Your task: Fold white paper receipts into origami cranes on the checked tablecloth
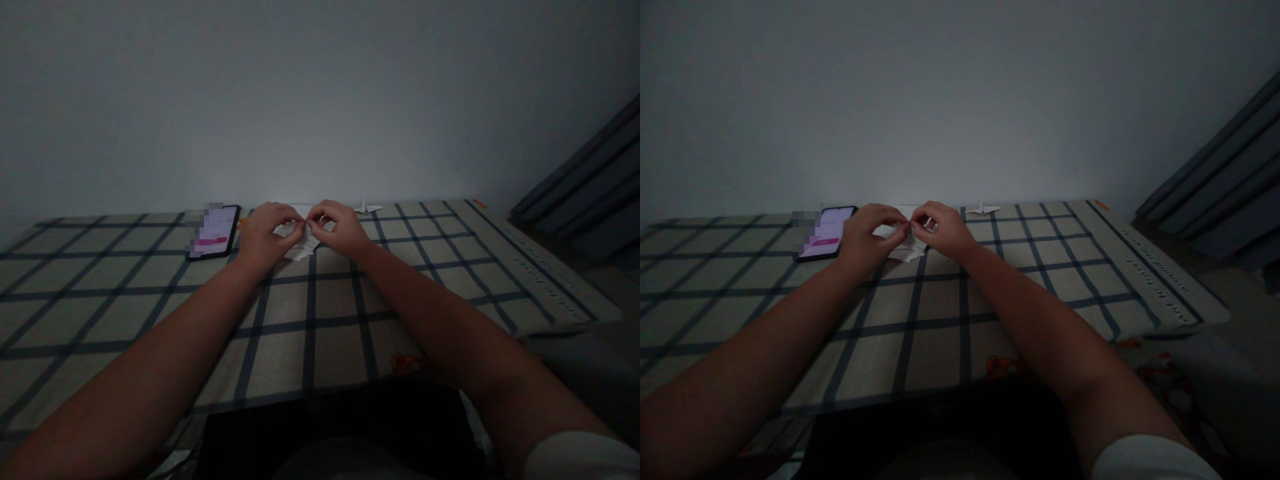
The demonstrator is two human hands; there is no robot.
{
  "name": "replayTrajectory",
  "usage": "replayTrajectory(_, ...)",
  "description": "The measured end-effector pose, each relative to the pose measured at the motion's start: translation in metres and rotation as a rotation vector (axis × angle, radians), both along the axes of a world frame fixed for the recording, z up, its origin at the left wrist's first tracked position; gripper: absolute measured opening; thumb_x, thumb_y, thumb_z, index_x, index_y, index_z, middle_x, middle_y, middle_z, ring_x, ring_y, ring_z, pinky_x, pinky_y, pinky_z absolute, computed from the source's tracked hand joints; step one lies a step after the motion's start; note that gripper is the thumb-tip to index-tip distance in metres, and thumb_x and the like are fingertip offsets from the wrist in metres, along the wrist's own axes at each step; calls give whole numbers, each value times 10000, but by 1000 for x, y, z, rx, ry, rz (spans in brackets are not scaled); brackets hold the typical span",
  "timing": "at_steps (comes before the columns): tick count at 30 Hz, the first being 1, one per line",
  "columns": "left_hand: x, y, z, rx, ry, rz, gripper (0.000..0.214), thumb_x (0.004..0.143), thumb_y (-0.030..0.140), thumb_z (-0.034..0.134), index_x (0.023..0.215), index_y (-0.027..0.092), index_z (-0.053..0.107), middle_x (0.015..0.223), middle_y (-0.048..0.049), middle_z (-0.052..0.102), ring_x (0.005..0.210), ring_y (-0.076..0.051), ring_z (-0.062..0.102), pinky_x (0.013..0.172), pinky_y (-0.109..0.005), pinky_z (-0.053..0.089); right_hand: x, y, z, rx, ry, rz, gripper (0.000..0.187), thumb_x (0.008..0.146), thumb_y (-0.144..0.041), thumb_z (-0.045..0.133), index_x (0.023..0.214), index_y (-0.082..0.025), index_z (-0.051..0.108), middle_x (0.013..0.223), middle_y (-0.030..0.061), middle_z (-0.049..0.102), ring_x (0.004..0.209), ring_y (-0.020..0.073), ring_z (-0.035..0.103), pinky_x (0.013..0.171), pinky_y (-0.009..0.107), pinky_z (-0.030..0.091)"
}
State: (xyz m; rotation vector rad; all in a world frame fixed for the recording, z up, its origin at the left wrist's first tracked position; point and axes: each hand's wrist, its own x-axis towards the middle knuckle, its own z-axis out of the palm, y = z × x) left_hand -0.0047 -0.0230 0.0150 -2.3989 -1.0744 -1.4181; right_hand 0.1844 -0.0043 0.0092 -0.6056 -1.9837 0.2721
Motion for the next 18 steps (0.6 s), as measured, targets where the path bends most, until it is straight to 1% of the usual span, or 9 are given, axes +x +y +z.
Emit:
replayTrajectory(4,0,1,-2,-63,-36,18,94,834,302,632,806,219,666,856,-29,714,838,-190,646,823,-344,490,0,0,1,-33,-27,-2,55,856,-223,567,845,-184,605,826,21,612,770,127,574,723,278,488)
replayTrajectory(9,0,3,-4,-110,-71,-22,89,834,297,623,825,215,659,803,-22,684,787,-181,619,737,-321,486,0,-1,2,-36,-32,0,58,856,-229,562,846,-181,593,825,22,605,765,128,570,727,279,485)
replayTrajectory(11,-1,3,-4,-99,-52,-36,89,838,292,618,831,215,661,810,-25,682,786,-182,612,726,-322,481,1,0,1,-21,-31,7,60,854,-227,564,847,-178,598,817,19,600,755,126,567,727,277,480)
replayTrajectory(18,-4,3,-1,-33,61,10,101,837,298,624,848,208,669,827,-44,697,800,-202,613,752,-346,469,1,3,-2,23,-65,1,72,848,-208,572,850,-160,626,800,21,607,736,124,571,717,272,464)
